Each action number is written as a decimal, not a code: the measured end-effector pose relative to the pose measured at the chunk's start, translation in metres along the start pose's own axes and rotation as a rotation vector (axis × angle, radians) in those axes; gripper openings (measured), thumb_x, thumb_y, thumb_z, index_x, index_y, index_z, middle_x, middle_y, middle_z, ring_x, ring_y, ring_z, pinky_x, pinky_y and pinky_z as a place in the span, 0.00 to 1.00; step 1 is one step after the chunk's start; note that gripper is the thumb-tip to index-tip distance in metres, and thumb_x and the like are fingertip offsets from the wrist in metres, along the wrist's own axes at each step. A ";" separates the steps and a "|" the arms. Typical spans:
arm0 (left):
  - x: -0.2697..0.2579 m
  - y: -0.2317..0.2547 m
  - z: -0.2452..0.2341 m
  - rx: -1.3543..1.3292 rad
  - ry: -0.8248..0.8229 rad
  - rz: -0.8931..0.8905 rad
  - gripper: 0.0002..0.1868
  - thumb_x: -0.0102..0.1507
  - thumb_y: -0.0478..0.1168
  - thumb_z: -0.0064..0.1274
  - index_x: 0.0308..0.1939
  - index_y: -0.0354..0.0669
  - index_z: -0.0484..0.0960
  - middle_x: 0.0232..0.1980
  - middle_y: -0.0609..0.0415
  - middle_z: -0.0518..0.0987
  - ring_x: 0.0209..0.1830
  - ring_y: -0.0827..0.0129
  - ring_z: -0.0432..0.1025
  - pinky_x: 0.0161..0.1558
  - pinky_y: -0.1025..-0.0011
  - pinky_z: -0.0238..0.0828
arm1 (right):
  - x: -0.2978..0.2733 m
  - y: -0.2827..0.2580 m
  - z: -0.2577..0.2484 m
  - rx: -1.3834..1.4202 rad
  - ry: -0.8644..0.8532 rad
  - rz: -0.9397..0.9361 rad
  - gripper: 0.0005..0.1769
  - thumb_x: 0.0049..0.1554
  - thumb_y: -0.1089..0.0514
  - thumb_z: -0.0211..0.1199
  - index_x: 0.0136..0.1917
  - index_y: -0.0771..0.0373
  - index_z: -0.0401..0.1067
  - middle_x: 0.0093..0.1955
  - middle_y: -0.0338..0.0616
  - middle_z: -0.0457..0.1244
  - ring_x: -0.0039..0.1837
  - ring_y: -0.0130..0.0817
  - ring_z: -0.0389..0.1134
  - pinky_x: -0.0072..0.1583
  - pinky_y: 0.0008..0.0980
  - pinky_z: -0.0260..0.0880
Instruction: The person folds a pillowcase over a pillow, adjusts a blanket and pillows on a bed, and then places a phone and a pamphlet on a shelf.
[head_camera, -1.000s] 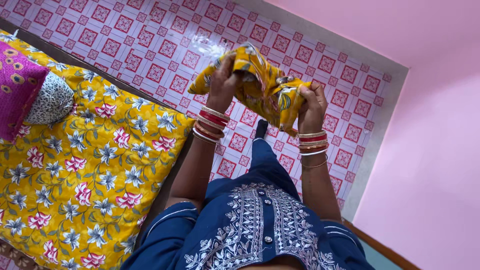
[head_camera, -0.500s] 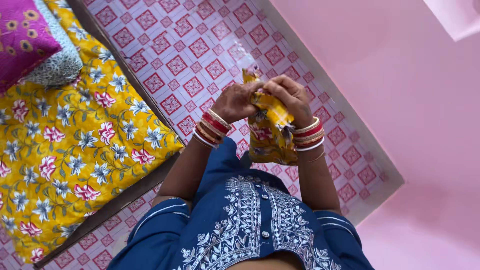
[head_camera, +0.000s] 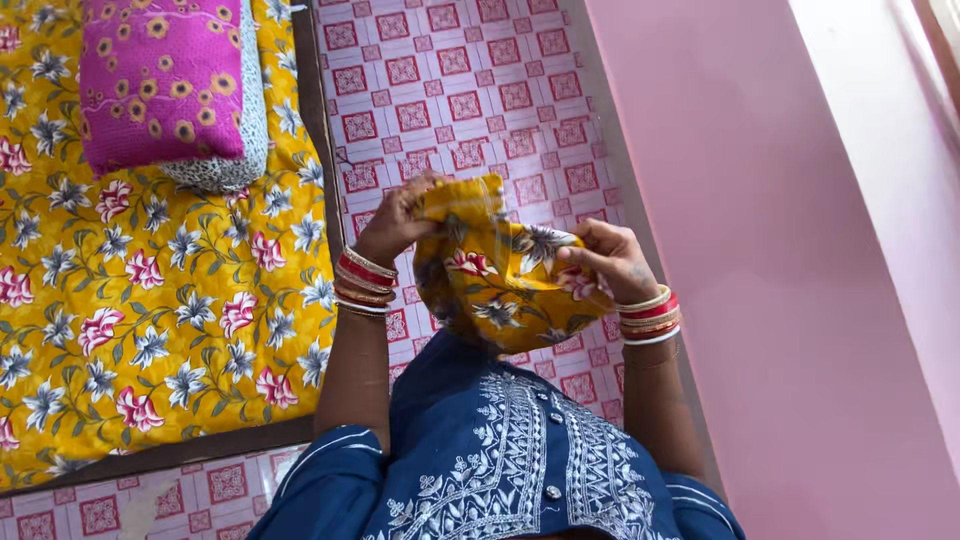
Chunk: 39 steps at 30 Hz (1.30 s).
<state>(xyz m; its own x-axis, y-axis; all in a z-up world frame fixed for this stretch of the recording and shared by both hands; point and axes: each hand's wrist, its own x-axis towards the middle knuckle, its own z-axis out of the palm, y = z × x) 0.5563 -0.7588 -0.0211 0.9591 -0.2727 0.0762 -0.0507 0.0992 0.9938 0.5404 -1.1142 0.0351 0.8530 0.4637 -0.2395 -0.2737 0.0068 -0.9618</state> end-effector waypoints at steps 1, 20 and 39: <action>0.001 -0.003 -0.005 -0.037 -0.158 -0.052 0.34 0.60 0.37 0.60 0.70 0.32 0.71 0.63 0.46 0.78 0.64 0.66 0.72 0.66 0.64 0.70 | 0.017 -0.009 -0.005 0.000 -0.019 0.013 0.09 0.58 0.62 0.66 0.49 0.69 0.74 0.35 0.42 0.68 0.31 0.23 0.66 0.31 0.23 0.67; 0.072 -0.051 -0.113 -0.093 0.441 -0.211 0.17 0.67 0.41 0.61 0.54 0.32 0.83 0.42 0.54 0.81 0.44 0.78 0.71 0.47 0.75 0.68 | 0.420 -0.034 0.018 -0.773 -0.772 0.260 0.24 0.65 0.44 0.57 0.57 0.66 0.79 0.49 0.45 0.72 0.50 0.28 0.71 0.53 0.28 0.69; -0.055 0.034 -0.057 -0.233 1.712 0.122 0.17 0.68 0.39 0.54 0.54 0.26 0.81 0.51 0.51 0.82 0.48 0.73 0.76 0.53 0.75 0.74 | 0.611 0.066 0.280 -0.022 -1.106 0.256 0.13 0.62 0.60 0.64 0.58 0.67 0.72 0.44 0.52 0.71 0.47 0.42 0.75 0.53 0.37 0.79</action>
<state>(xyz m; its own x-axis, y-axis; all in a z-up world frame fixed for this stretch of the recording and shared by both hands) 0.5182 -0.6861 0.0042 0.1451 0.9738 -0.1754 -0.2496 0.2075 0.9458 0.9192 -0.5820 -0.1378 -0.0904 0.9774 -0.1913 -0.3665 -0.2113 -0.9061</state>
